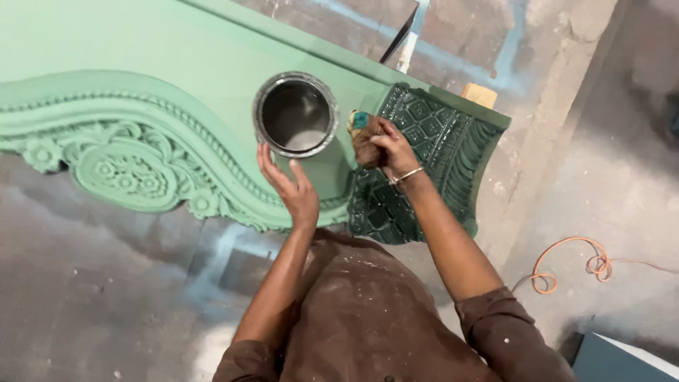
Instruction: The person applies dark green paint to the carved edges of a light green wooden headboard using a sponge. They repeatedly dip the sponge into a paint can and rub the paint into the intricate details of the furniture.
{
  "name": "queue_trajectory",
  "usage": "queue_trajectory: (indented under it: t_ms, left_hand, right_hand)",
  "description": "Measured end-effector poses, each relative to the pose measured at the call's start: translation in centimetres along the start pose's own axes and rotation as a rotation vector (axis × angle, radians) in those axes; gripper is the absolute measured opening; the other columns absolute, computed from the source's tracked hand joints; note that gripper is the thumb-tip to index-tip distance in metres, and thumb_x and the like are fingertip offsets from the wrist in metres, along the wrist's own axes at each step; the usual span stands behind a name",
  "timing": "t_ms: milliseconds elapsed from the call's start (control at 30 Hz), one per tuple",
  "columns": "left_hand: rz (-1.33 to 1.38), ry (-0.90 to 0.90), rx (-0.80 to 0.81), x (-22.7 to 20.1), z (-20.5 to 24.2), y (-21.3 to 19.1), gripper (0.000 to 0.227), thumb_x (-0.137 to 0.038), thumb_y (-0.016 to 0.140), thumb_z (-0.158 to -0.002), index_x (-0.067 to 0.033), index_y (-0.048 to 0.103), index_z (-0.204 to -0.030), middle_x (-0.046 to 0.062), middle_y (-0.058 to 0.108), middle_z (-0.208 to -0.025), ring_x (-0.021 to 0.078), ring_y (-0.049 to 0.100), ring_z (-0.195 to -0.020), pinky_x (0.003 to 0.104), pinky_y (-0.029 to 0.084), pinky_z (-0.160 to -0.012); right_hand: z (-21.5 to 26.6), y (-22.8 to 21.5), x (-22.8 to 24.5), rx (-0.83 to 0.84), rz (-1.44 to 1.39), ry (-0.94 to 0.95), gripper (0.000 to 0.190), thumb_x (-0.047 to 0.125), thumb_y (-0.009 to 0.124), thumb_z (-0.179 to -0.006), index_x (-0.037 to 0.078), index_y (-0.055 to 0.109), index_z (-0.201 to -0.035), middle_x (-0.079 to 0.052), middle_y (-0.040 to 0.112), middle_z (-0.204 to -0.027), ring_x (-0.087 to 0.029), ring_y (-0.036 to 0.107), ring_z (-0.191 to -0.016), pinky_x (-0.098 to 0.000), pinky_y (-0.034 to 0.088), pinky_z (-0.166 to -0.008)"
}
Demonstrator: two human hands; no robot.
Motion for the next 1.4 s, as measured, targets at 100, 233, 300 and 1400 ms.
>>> queue_trajectory:
  t_ms: [100,233,300,1400]
  left_hand:
    - [-0.116,-0.011,-0.001,2.1,4.1,1.2,0.061,-0.001,0.053,-0.102,0.0041,0.029,-0.157,0.028,0.028,-0.161,0.0425,0.031,-0.153,0.052,0.027,-0.128]
    - [-0.359,0.036,0.194,7.5,8.3,4.0,0.061,-0.005,0.059,-0.099,0.0068,0.032,-0.152,0.026,0.043,-0.151,0.0422,0.041,-0.144,0.055,0.032,-0.121]
    - [-0.465,0.044,0.338,10.4,8.4,5.5,0.059,-0.009,0.061,-0.095,0.0036,0.039,-0.148,0.026,0.046,-0.15,0.0434,0.043,-0.141,0.055,0.035,-0.121]
    - [-0.821,0.207,0.613,16.2,7.3,7.2,0.075,-0.026,0.063,-0.09,-0.0074,0.038,-0.158,0.017,0.024,-0.168,0.0367,0.019,-0.157,0.056,0.01,-0.131]
  right_hand:
    - [0.1,-5.9,0.0,-0.193,-0.051,0.1,0.056,0.006,0.06,-0.084,0.011,0.055,-0.14,-0.006,0.066,-0.13,-0.023,0.071,-0.108,-0.0384,0.06,-0.095]
    - [-3.2,-12.4,-0.6,-0.278,0.267,0.093,0.046,0.009,0.073,-0.092,0.005,0.06,-0.136,-0.011,0.07,-0.126,-0.021,0.071,-0.109,-0.0339,0.059,-0.096]
    - [-5.7,-12.8,-1.8,-0.31,0.516,-0.06,0.043,0.01,0.081,-0.091,0.003,0.061,-0.129,-0.012,0.07,-0.122,-0.021,0.07,-0.108,-0.0328,0.058,-0.096]
    - [4.0,-3.7,-7.6,-0.163,1.587,-0.118,0.056,0.031,0.086,-0.079,0.007,0.061,-0.123,-0.016,0.065,-0.117,-0.037,0.071,-0.088,-0.0451,0.058,-0.075]
Point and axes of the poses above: each hand's wrist, its own z-axis away from the middle knuckle, its own y-axis out of the palm, x = y × z, the point moved 3 cm from there along -z, towards the middle knuckle
